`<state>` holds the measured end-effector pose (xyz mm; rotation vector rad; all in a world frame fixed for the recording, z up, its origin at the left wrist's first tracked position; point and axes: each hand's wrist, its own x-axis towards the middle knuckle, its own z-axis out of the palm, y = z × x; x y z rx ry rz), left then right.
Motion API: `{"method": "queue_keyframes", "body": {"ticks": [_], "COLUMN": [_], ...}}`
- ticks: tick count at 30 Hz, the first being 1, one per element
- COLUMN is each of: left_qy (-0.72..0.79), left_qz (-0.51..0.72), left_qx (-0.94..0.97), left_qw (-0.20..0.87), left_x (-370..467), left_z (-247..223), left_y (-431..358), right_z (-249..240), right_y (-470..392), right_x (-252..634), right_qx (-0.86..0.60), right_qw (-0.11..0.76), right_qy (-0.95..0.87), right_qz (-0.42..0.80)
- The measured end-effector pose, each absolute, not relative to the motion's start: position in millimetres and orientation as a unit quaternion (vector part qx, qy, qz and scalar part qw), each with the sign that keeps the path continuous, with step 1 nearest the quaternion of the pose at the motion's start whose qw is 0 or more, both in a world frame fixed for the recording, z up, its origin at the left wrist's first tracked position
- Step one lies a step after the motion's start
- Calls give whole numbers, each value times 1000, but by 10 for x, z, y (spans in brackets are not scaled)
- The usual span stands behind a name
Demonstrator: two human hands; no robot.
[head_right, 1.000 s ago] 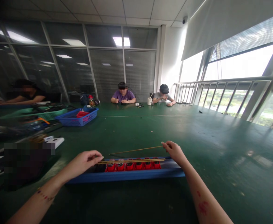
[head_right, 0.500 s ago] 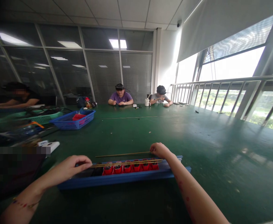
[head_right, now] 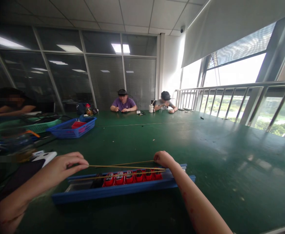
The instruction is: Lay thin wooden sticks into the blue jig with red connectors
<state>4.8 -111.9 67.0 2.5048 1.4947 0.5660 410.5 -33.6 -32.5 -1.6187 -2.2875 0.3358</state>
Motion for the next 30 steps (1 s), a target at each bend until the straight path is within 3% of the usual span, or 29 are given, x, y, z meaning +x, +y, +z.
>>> {"method": "queue_keyframes", "body": {"ticks": [5, 12, 21, 26, 30], "left_qy": [525, 538, 531, 524, 434], "left_qz": [184, 107, 47, 63, 152], "left_qx": [828, 828, 826, 830, 875], "left_qw": [68, 119, 182, 181, 152], "left_x": [-102, -87, 131, 289, 841], "left_z": [760, 313, -31, 157, 567], "left_y": [-952, -577, -229, -315, -1020], "right_z": [-350, -342, -281, -290, -287], "right_y": [-307, -340, -341, -328, -331], "right_x": [4127, 4138, 4087, 4071, 4070], "right_qx": [-563, -552, -520, -529, -528], "right_qw": [156, 167, 106, 103, 105], "right_qy": [-802, -810, -839, -837, -838], "right_qz": [123, 108, 118, 90, 89]}}
